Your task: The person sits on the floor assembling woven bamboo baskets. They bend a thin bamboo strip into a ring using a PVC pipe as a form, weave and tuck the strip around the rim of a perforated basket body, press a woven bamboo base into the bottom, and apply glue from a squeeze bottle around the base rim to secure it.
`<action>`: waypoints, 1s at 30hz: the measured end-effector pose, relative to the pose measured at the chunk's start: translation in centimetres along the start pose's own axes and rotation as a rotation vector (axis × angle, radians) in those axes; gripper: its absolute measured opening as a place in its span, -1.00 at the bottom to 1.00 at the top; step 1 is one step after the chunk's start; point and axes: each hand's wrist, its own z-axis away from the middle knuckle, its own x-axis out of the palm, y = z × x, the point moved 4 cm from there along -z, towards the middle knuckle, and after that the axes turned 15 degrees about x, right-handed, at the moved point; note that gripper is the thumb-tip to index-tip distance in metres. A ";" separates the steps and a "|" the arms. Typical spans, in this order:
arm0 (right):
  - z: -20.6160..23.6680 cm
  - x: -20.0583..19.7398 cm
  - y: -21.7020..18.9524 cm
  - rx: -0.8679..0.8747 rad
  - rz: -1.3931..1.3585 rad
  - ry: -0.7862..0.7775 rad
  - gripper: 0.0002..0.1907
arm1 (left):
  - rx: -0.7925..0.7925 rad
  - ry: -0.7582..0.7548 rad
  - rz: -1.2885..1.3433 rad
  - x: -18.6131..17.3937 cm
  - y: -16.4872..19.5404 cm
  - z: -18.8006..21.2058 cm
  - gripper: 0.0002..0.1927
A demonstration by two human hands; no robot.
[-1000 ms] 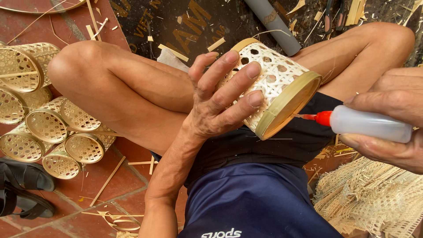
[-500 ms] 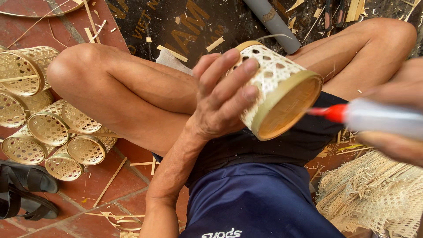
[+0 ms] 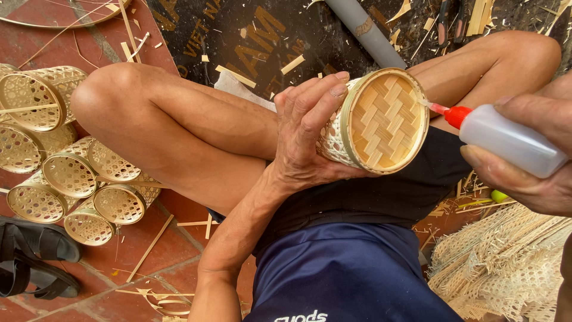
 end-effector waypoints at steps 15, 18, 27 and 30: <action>0.1 -0.9 -1.5 -0.096 -0.027 0.043 -0.44 | -0.090 0.044 0.308 0.9 -0.9 0.8 0.21; 0.8 -0.9 -2.2 -0.100 -0.092 -0.030 -0.41 | -0.211 0.071 0.712 1.6 -1.4 1.6 0.23; -1.6 -0.6 -7.5 -0.311 -0.070 -0.109 -0.32 | -0.449 -0.025 1.037 2.4 -1.3 4.2 0.32; -2.6 -1.3 -9.8 -0.504 -0.123 -0.092 -0.36 | -0.524 -0.029 1.124 3.0 -1.0 4.8 0.35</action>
